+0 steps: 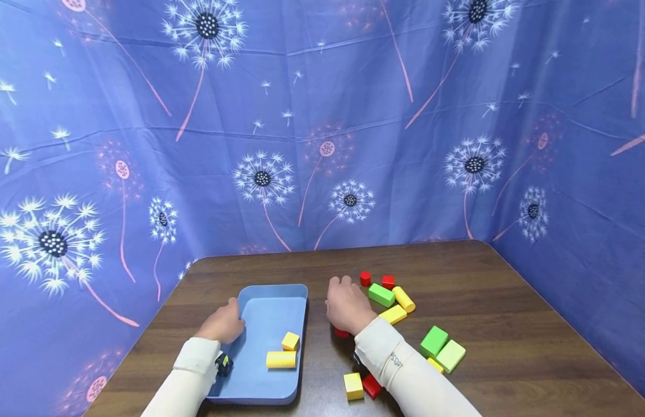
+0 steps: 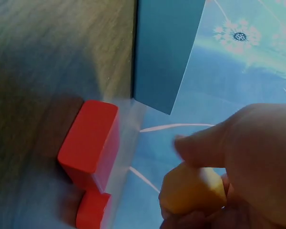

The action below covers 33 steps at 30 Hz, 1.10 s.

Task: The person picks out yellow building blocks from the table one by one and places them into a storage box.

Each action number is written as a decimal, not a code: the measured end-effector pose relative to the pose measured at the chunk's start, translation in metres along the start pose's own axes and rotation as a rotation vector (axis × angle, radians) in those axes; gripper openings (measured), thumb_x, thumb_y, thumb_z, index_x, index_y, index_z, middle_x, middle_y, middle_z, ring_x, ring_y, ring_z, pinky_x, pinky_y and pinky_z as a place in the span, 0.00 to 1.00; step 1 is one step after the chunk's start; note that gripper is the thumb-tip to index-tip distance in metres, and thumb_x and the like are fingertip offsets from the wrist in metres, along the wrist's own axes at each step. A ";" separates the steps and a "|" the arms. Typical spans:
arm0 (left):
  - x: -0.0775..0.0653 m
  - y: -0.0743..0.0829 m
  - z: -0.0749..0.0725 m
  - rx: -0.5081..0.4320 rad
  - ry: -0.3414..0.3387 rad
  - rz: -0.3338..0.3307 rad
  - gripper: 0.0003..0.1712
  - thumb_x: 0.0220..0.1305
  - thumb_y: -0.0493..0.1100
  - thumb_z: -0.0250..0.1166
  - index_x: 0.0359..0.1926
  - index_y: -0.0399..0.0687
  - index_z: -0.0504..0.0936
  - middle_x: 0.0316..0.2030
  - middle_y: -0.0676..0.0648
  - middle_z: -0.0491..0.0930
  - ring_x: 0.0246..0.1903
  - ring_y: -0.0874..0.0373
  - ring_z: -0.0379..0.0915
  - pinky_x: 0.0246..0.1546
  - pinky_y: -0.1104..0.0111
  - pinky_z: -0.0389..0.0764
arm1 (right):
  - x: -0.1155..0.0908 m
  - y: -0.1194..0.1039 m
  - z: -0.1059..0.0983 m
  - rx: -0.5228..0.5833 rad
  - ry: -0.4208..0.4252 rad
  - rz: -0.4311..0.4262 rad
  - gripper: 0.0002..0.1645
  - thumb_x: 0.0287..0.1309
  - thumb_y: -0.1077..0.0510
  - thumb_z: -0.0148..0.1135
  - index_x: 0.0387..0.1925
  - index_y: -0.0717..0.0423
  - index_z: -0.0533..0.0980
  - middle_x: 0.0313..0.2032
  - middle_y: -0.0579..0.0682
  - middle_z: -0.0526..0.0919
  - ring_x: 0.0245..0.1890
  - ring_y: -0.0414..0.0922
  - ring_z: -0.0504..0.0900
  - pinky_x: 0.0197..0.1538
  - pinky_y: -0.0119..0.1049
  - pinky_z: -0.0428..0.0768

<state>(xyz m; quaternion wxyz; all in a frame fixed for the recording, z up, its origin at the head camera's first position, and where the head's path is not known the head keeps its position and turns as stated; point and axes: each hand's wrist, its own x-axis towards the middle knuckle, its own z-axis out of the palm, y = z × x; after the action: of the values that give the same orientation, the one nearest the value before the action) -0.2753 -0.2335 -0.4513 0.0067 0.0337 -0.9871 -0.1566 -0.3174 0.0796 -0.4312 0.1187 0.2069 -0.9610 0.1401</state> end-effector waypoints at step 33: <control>0.002 -0.002 0.000 0.006 -0.009 0.000 0.39 0.60 0.41 0.57 0.65 0.21 0.51 0.43 0.30 0.78 0.33 0.45 0.76 0.36 0.46 0.79 | -0.006 -0.031 -0.020 0.303 -0.063 -0.082 0.26 0.63 0.28 0.41 0.24 0.39 0.72 0.13 0.43 0.70 0.14 0.40 0.69 0.16 0.37 0.70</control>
<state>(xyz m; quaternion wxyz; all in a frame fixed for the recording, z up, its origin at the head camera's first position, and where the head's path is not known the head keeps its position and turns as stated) -0.2775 -0.2352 -0.4518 0.0024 0.0329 -0.9876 -0.1535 -0.2955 0.0609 -0.4075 0.0614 0.2657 -0.9229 0.2719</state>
